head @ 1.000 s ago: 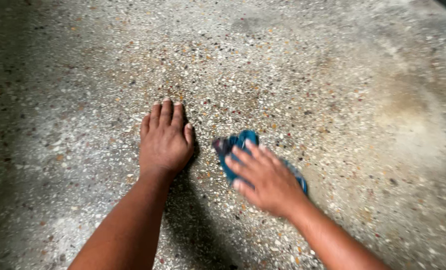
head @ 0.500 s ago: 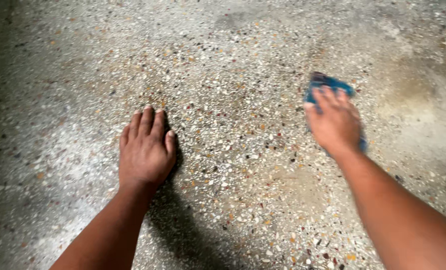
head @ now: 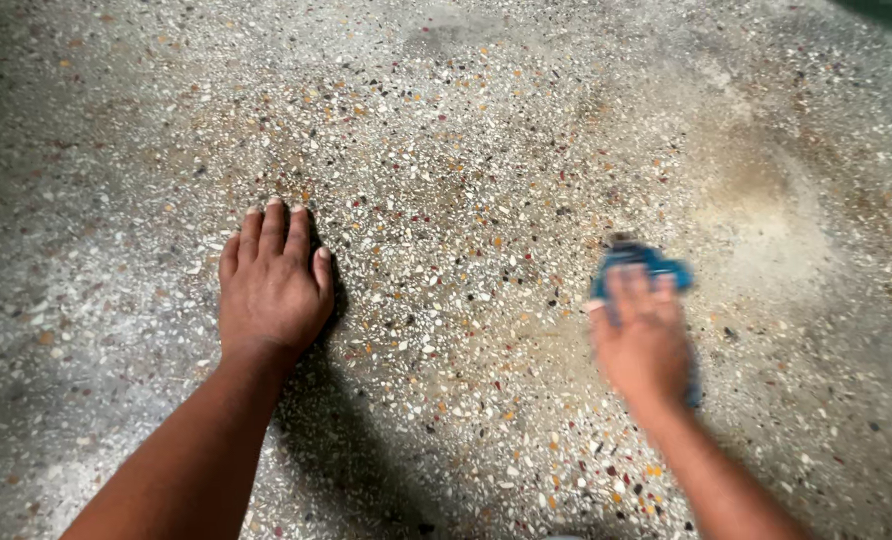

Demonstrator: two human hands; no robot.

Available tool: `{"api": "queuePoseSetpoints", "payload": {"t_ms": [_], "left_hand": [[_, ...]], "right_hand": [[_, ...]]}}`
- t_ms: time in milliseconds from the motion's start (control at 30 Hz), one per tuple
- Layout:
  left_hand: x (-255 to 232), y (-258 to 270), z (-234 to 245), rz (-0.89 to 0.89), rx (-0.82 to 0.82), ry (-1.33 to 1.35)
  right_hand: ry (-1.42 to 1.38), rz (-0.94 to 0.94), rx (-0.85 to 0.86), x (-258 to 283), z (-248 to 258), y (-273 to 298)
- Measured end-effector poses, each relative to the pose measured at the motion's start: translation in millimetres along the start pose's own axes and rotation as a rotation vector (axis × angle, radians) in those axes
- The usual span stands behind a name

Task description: The person cleans the floor by wiping the surface with a cloth.

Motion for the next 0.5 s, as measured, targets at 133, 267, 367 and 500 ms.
{"api": "queuePoseSetpoints", "payload": {"t_ms": [133,267,367,500], "left_hand": [[-2,-2,2,-0.002,0.005,0.000],[-1,-2,2,0.021,-0.007,0.021],[-1,0,3,-0.002,-0.036,0.008],[-1,0,7,-0.001,-0.055,0.012]], "right_hand": [[-0.005,0.426,0.028,112,11,41],[-0.112,0.747,0.094,184,16,57],[-0.131,0.750,0.097,191,14,23],[-0.115,0.549,0.058,175,4,-44]]}}
Point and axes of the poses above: each hand's wrist, its own y-axis away from the middle knuckle, its own z-axis out of the back of the hand, x = y × z, the point moved 6 cm from there along -y, towards the middle knuckle, and after that the axes turned 4 degrees about -x, right-handed, at the moved point
